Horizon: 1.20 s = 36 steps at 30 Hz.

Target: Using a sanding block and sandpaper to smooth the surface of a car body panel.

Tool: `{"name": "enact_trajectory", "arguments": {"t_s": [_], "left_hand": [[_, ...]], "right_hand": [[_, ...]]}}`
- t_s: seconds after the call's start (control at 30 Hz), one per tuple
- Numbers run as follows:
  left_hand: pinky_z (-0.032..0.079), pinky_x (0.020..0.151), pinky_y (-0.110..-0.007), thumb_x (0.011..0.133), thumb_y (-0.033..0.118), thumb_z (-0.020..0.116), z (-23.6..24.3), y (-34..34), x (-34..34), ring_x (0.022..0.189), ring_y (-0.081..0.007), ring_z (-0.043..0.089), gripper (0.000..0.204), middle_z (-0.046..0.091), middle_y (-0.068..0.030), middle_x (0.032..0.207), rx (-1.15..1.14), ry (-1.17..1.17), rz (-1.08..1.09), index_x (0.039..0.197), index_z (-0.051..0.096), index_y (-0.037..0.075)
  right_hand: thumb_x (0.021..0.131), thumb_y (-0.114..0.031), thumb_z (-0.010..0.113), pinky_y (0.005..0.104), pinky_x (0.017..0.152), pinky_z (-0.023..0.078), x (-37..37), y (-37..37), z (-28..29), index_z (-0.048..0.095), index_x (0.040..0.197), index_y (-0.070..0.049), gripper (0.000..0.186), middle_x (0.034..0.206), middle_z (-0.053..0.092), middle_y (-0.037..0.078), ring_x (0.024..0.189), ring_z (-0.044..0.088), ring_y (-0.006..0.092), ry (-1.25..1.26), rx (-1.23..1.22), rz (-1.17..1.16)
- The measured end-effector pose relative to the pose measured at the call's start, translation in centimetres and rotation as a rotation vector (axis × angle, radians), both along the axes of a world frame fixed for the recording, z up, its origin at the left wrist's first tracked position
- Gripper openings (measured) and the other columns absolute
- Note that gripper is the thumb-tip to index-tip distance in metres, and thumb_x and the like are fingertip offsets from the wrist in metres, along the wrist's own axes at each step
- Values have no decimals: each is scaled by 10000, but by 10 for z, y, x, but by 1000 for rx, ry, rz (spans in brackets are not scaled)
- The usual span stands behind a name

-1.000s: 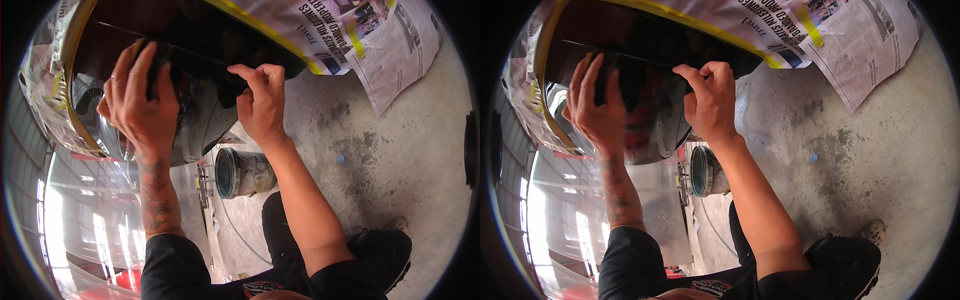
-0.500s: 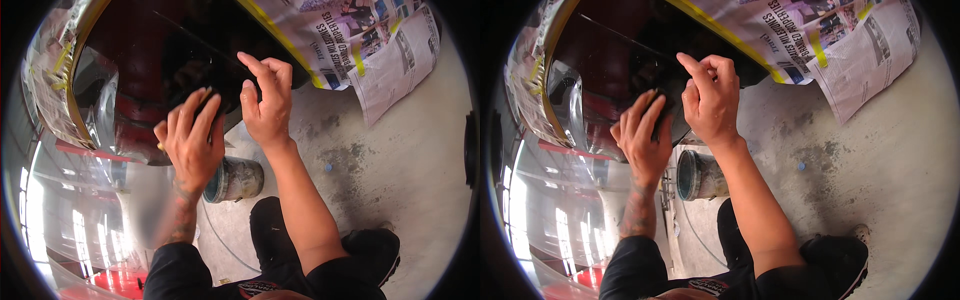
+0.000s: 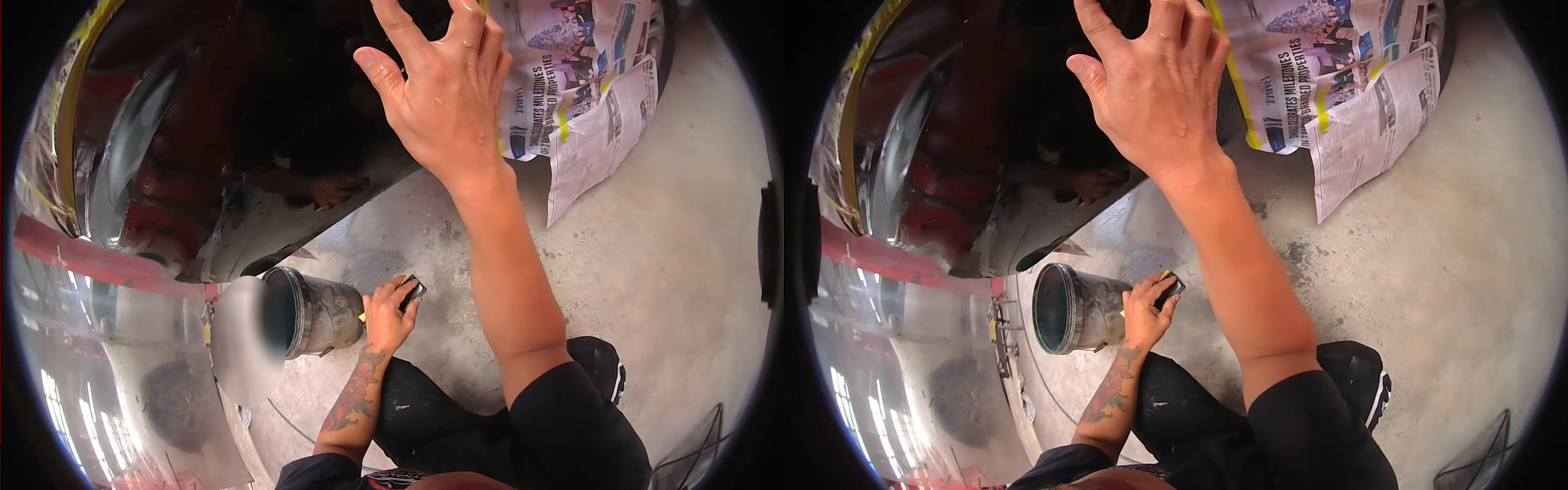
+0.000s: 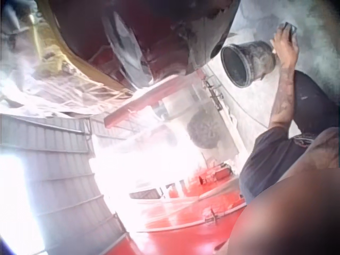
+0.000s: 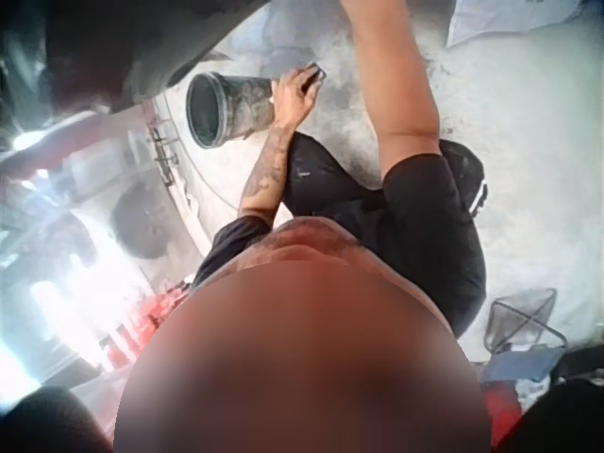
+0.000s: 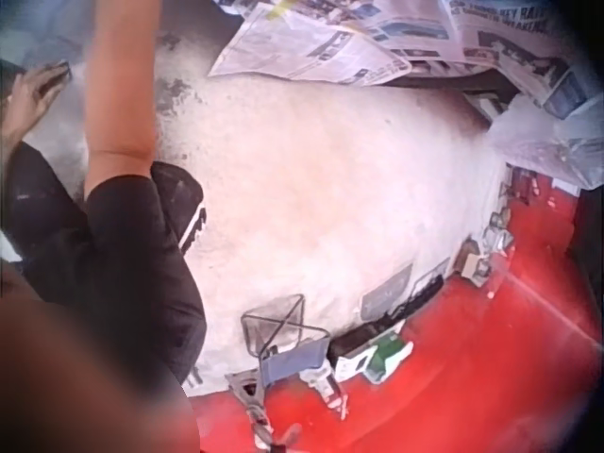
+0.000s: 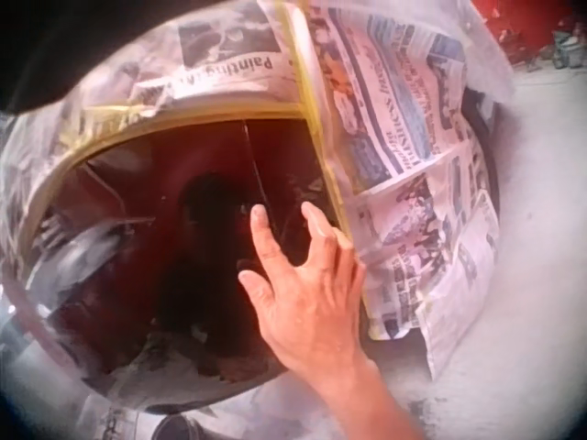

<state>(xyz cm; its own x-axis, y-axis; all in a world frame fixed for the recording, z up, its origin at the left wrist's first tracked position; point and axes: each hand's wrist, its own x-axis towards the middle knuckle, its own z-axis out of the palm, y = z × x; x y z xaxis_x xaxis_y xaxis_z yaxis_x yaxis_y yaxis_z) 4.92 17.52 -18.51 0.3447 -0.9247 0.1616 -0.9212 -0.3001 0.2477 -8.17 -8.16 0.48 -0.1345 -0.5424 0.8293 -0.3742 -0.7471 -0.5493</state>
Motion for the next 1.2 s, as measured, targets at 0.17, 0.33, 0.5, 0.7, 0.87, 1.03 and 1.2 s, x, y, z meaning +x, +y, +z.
{"name": "enact_trajectory", "arguments": {"t_s": [0.17, 0.33, 0.5, 0.7, 0.87, 1.03, 1.2], "left_hand": [[387, 976, -376, 841, 145, 818, 2, 11, 8, 1187, -278, 637, 388, 698, -125, 1335, -4, 121, 55, 1222, 757, 102], [387, 978, -383, 833, 159, 827, 2, 24, 19, 1187, -279, 642, 385, 708, -117, 1310, -117, 211, 121, 1209, 761, 106], [386, 979, -380, 837, 156, 825, 4, 22, 6, 1194, -278, 641, 377, 707, -112, 1313, -144, 210, 102, 1205, 760, 104], [389, 959, -379, 833, 153, 822, 0, 9, -2, 1171, -270, 649, 375, 709, -88, 1314, -124, 238, 71, 1199, 757, 106], [395, 945, -387, 834, 149, 813, -4, -2, -9, 1147, -275, 653, 373, 711, -88, 1309, -92, 201, 61, 1201, 756, 112], [398, 959, -398, 840, 155, 813, -13, -9, -12, 1183, -289, 647, 380, 706, -103, 1323, -53, 199, 58, 1214, 757, 122], [401, 960, -401, 846, 154, 811, -20, -17, -15, 1198, -295, 643, 381, 704, -106, 1330, -28, 201, 51, 1221, 756, 120]], "right_hand": [[936, -298, 740, 531, 1113, 359, 10, 11, -19, 544, 1535, -251, 632, 1488, 425, 247, 1357, 429, 414, -35, 89, 18], [933, -269, 748, 534, 1107, 361, 15, 17, -35, 519, 1559, -264, 667, 1454, 437, 252, 1344, 439, 419, -71, 94, 8], [1004, -460, 649, 524, 1155, 296, 37, 4, -74, 538, 1539, -344, 559, 1527, 363, 213, 1369, 403, 391, -100, 6, -42], [944, -351, 740, 564, 1146, 305, 45, 13, -88, 521, 1542, -376, 637, 1568, 327, 209, 1451, 321, 473, -179, 83, 51], [938, -319, 740, 571, 1152, 299, 47, 13, -100, 528, 1539, -367, 640, 1578, 321, 218, 1446, 333, 475, -200, 89, 62], [940, -289, 731, 576, 1174, 279, 57, 23, -120, 527, 1543, -350, 640, 1586, 307, 228, 1462, 316, 495, -216, 137, 77], [952, -299, 721, 584, 1187, 261, 61, 22, -123, 529, 1544, -333, 623, 1602, 271, 236, 1476, 289, 507, -245, 134, 87]]}}
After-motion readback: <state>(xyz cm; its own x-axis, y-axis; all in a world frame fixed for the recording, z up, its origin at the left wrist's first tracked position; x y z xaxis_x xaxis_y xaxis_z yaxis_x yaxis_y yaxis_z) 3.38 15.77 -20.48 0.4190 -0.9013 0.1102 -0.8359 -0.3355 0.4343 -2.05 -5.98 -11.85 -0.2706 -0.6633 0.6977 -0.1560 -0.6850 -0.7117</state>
